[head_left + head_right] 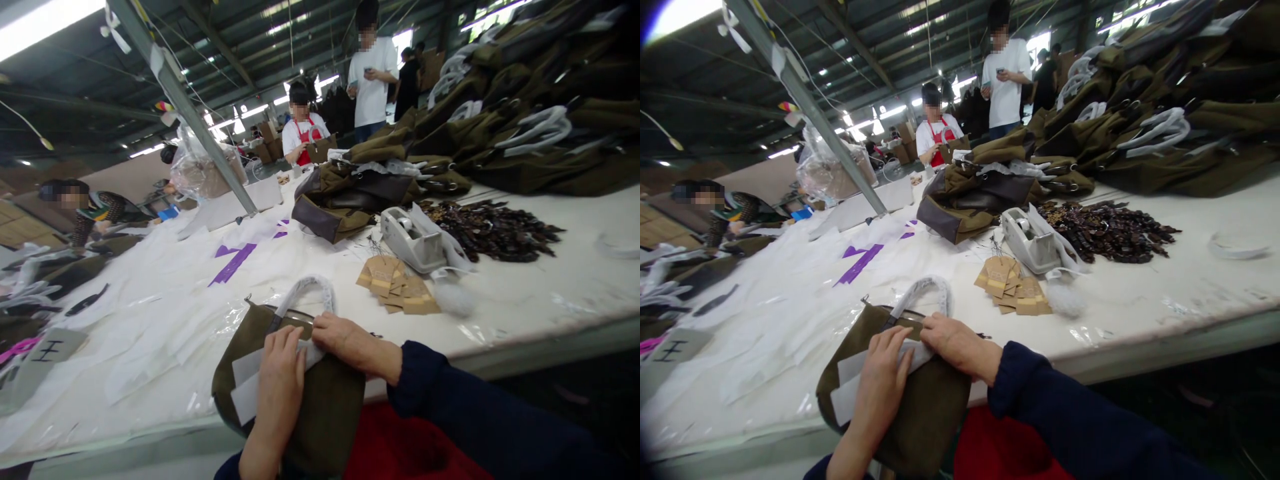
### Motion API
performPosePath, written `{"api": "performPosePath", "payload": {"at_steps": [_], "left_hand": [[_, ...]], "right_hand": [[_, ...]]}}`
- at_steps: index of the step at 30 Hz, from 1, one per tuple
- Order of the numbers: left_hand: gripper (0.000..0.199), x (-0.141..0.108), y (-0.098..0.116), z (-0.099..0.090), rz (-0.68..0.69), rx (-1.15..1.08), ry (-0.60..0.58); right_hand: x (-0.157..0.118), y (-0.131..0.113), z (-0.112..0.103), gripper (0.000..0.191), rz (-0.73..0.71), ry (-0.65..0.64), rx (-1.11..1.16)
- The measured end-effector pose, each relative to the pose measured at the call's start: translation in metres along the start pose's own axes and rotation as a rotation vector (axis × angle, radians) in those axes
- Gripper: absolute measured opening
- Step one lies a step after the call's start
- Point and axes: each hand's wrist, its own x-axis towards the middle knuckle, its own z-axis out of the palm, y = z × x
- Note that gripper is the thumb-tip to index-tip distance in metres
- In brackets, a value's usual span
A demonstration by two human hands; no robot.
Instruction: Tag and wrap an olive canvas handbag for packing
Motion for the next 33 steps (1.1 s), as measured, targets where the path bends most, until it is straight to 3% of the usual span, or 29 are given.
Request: {"api": "performPosePath", "payload": {"at_steps": [5,11,16,24,29,33], "left_hand": [[0.024,0.010,0.001,0.013,-0.023,0.053,-0.130],[0.020,0.003,0.001,0.018,-0.009,0.032,-0.068],[0.018,-0.001,0.002,0.022,-0.044,0.027,-0.055],[0.019,-0.008,0.000,0.028,-0.077,-0.055,0.027],[0.017,-0.006,0.003,0.027,-0.165,-0.033,-0.044],[0.019,0.005,-0.002,0.024,-0.222,-0.068,-0.107]], "right_hand": [[-0.001,-0.003,-0.003,0.017,0.052,0.042,0.032],[-0.024,-0.022,-0.006,0.018,0.183,0.352,0.003],[-0.037,-0.034,0.008,0.014,0.097,0.243,-0.103],[-0.041,-0.038,0.010,0.033,0.173,0.161,-0.094],[-0.037,-0.042,0.011,0.048,0.240,0.137,-0.097],[-0.032,-0.044,0.004,0.044,0.265,0.095,-0.105]]}}
